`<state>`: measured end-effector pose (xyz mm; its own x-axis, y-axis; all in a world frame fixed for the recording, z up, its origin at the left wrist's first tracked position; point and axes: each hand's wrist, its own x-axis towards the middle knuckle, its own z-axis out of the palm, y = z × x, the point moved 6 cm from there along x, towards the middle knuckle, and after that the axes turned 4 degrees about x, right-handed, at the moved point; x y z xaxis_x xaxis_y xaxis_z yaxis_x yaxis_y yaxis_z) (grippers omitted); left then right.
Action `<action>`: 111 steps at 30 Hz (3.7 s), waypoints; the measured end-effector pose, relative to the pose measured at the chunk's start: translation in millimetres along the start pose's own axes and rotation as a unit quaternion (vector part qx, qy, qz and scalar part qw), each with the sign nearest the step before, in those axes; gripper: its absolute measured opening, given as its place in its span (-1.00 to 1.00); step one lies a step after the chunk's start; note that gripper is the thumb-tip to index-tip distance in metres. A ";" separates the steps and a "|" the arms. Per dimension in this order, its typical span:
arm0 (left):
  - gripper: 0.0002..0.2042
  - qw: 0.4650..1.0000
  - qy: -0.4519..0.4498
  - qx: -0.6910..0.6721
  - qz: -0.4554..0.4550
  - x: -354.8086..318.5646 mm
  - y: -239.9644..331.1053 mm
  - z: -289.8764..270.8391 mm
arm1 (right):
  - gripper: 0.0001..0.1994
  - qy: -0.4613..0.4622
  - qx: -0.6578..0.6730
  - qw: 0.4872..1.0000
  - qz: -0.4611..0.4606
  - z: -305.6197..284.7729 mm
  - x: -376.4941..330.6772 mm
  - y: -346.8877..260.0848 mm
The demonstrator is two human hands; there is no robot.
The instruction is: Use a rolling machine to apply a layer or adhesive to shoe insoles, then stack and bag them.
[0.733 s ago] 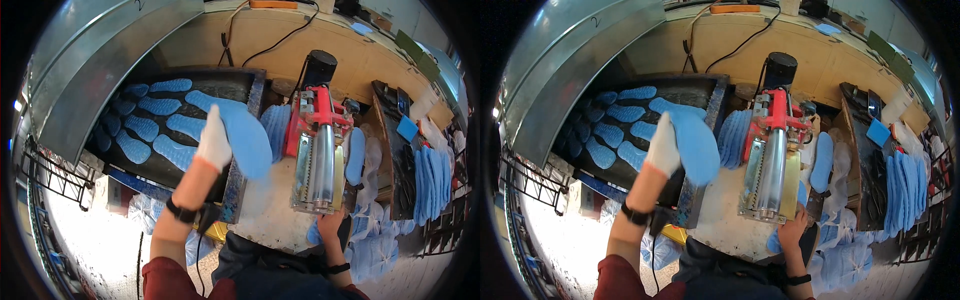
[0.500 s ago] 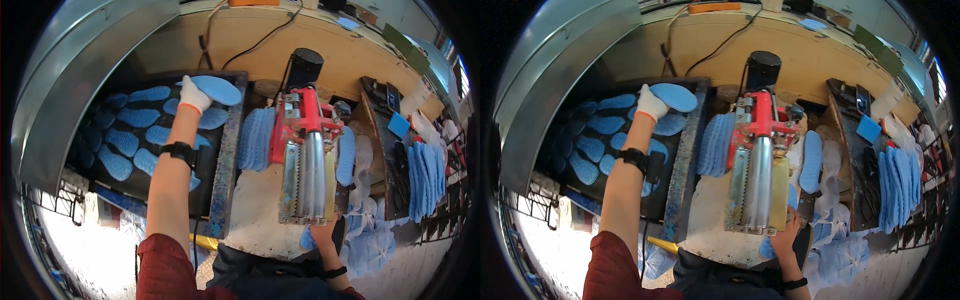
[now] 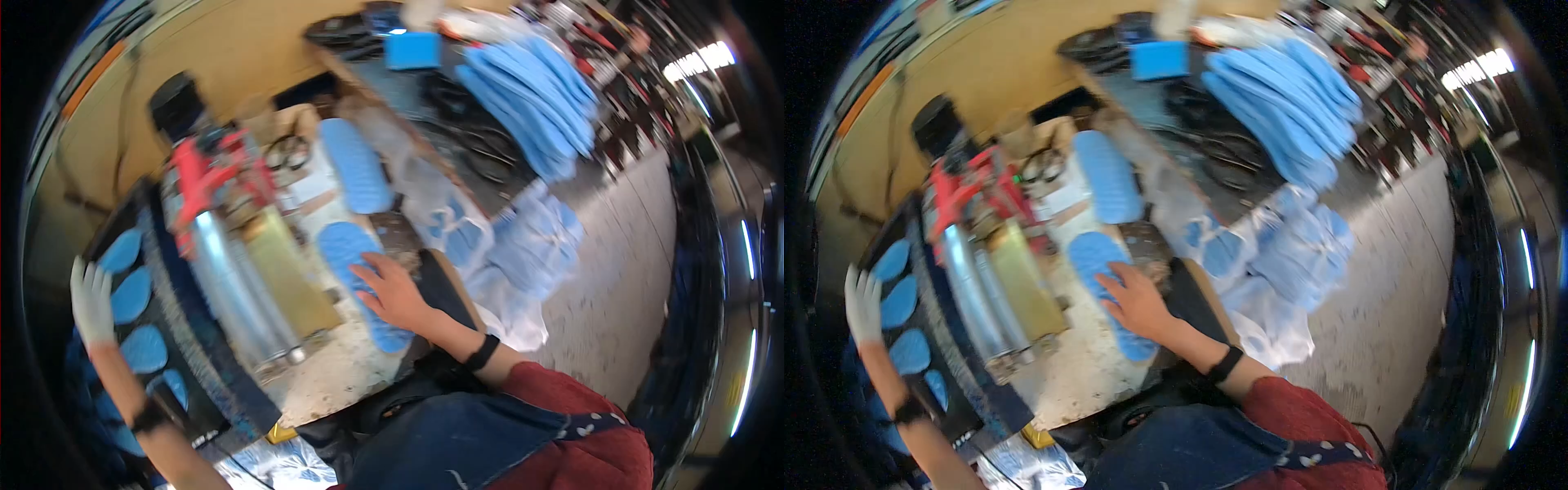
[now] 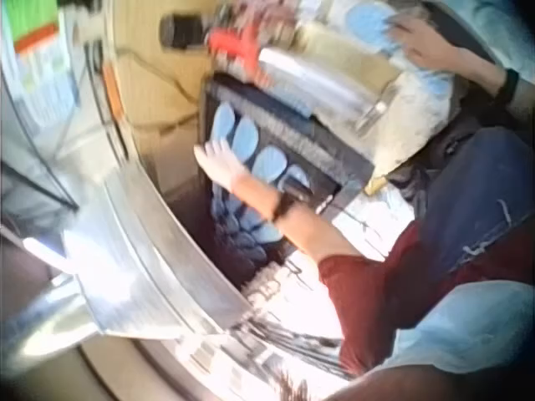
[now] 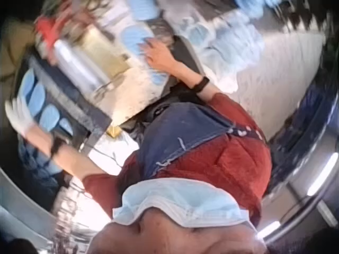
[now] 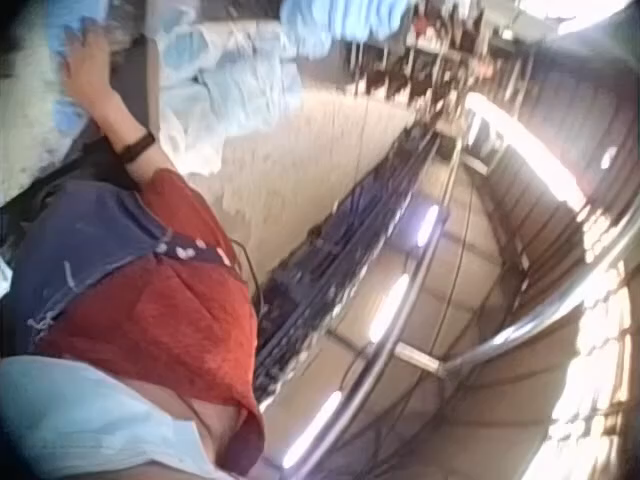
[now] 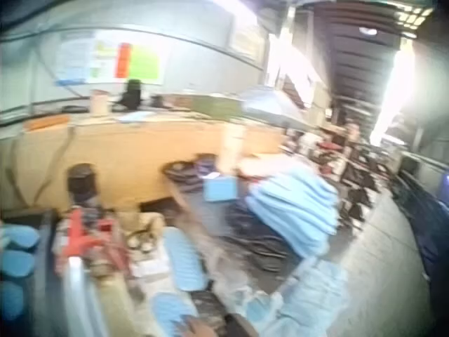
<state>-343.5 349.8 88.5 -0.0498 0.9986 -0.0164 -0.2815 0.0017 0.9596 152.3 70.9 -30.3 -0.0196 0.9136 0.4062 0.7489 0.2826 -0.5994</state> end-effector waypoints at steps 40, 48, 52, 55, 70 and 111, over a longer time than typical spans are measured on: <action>-0.72 0.892 -0.220 0.380 -0.106 -369.7 -93.8 294.7 | -0.80 0.197 -0.151 0.965 0.083 -185.7 -96.1 138.7; -0.21 0.672 -0.380 0.509 0.381 -370.0 -95.3 391.8 | -0.79 -0.022 0.220 0.968 -0.116 -179.9 -60.9 -66.0; -0.46 0.717 -0.408 0.565 0.019 -357.9 -125.1 332.1 | -0.69 -0.077 0.439 0.894 0.053 -113.1 -36.6 -33.0; -0.58 0.771 -0.268 0.576 -0.043 -353.7 -115.3 270.8 | -0.51 -0.094 0.307 0.922 0.218 -43.9 -32.5 29.5; -0.62 0.839 -0.141 0.523 -0.057 -350.2 -91.7 188.2 | -0.31 -0.020 0.156 0.970 0.185 -36.9 -21.0 25.4; -0.43 0.672 0.029 0.734 -0.096 -273.6 -185.9 184.3 | -0.27 -0.002 0.616 0.735 0.284 -114.1 5.5 2.9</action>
<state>-101.0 86.0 -33.7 -0.1969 0.9691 -0.1487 0.9579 0.2224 0.1814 229.9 43.4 48.8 0.0601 0.9865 -0.1524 -0.5304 -0.0978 -0.8421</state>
